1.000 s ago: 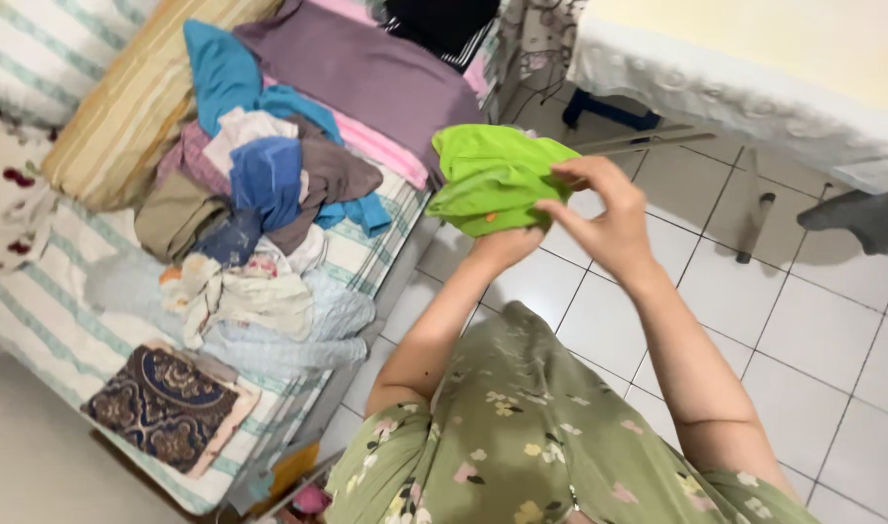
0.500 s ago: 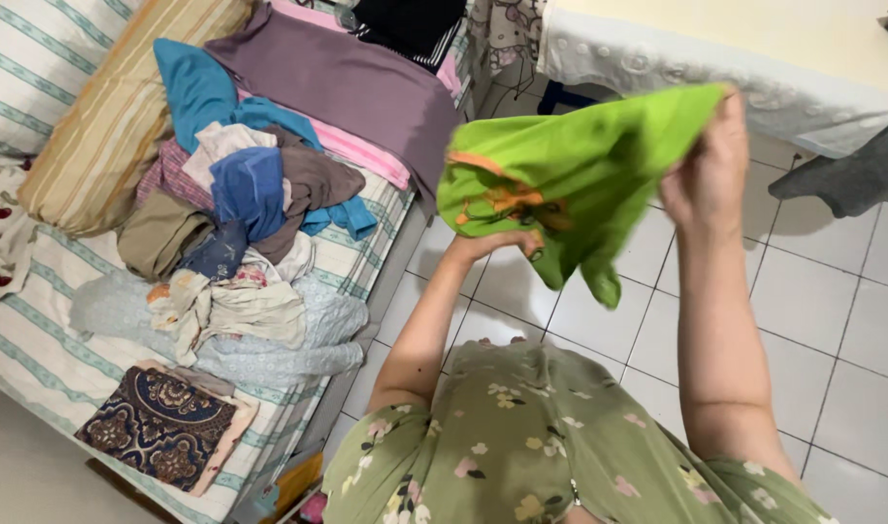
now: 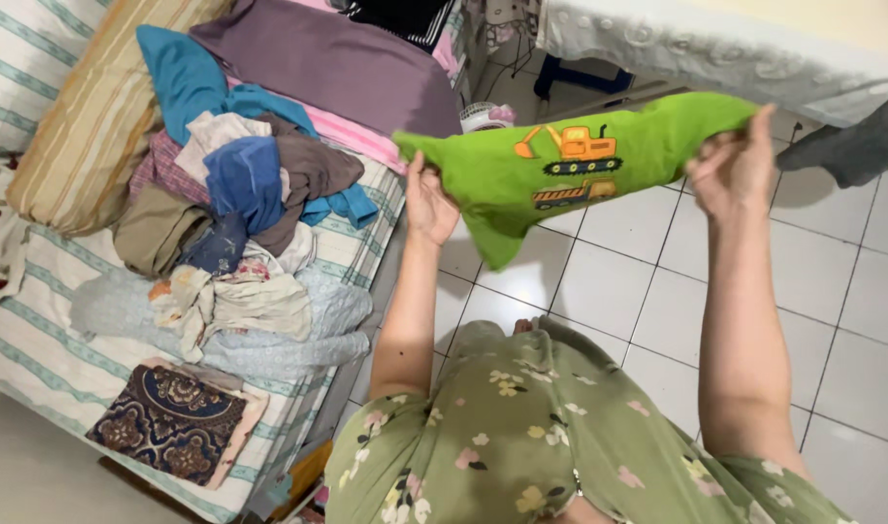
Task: The person irons a black t-shirt, a green t-shirt, and a pair of blue patterned shorts on an ironing board. They use an electric iron to smooth the garments, flipping them over to iron both sides and adjusting their position on the board.
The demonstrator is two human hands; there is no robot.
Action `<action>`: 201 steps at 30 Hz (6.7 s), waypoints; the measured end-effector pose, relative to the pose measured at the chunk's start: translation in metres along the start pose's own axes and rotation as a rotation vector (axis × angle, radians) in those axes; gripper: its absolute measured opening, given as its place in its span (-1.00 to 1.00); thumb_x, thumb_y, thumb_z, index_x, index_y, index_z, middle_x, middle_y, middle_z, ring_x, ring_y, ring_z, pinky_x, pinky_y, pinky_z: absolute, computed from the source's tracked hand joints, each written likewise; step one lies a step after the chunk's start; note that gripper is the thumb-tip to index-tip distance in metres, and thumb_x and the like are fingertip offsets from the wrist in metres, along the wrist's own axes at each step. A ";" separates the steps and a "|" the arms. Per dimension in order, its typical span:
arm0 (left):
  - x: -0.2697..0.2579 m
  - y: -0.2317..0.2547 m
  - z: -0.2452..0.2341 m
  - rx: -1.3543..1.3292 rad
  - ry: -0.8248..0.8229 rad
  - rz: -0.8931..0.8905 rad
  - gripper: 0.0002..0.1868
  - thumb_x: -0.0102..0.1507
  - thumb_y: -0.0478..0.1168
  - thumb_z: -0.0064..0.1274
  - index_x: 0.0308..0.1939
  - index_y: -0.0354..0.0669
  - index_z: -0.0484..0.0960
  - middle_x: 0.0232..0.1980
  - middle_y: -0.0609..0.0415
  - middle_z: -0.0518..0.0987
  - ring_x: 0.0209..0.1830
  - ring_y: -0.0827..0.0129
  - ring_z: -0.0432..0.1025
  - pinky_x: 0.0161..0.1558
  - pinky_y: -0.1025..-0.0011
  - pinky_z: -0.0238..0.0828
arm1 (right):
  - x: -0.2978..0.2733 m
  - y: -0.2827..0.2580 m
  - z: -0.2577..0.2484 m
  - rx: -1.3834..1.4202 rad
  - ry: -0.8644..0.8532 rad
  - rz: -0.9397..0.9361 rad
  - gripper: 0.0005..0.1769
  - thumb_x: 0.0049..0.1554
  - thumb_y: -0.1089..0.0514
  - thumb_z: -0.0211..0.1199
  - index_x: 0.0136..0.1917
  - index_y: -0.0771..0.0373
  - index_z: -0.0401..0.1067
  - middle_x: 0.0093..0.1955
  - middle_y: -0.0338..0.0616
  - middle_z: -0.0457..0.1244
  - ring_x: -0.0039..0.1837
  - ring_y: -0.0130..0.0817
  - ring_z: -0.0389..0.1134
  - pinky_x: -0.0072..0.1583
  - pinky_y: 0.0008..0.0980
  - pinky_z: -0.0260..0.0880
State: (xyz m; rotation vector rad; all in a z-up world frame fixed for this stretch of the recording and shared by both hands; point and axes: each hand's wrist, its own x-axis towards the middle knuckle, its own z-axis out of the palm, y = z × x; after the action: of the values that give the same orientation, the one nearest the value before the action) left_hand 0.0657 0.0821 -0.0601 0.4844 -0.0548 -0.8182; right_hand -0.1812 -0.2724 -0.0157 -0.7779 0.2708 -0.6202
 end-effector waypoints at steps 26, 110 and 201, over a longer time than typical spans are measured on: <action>0.020 -0.089 -0.027 0.120 -0.023 -0.251 -0.26 0.27 -0.13 0.07 0.46 -0.16 0.10 0.43 -0.03 0.30 0.33 0.23 0.27 0.31 0.29 0.19 | -0.120 0.096 0.228 -0.255 -0.523 0.158 -0.77 0.27 0.23 0.17 0.16 0.39 0.38 0.24 0.01 0.31 0.29 -0.16 0.37 0.37 -0.18 0.37; 0.445 -0.175 0.035 1.569 0.077 -0.076 -0.80 0.18 -0.21 0.26 -0.23 -0.28 0.71 -0.42 0.27 0.58 -0.43 0.62 0.45 -0.35 0.61 0.38 | 0.190 -0.110 -0.292 -0.930 0.989 0.278 -0.90 0.19 0.26 0.23 -0.13 0.32 0.52 -0.12 -0.33 0.40 -0.12 -0.47 0.34 -0.05 -0.42 0.36; 0.390 -0.221 0.089 1.600 0.404 0.140 -0.72 0.15 -0.19 0.30 -0.16 -0.24 0.61 -0.02 -0.08 0.48 0.00 0.04 0.42 0.00 0.22 0.36 | 0.576 -0.035 -0.118 -2.026 -0.345 0.100 -0.40 0.28 -0.31 0.14 -0.01 0.33 0.46 -0.20 0.28 0.35 -0.14 0.19 0.41 -0.08 0.07 0.42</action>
State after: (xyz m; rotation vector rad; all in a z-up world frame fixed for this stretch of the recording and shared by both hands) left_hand 0.1619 -0.3592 -0.1300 2.1106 -0.3754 -0.3690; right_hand 0.2067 -0.7113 -0.0742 -2.7419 0.5908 0.1303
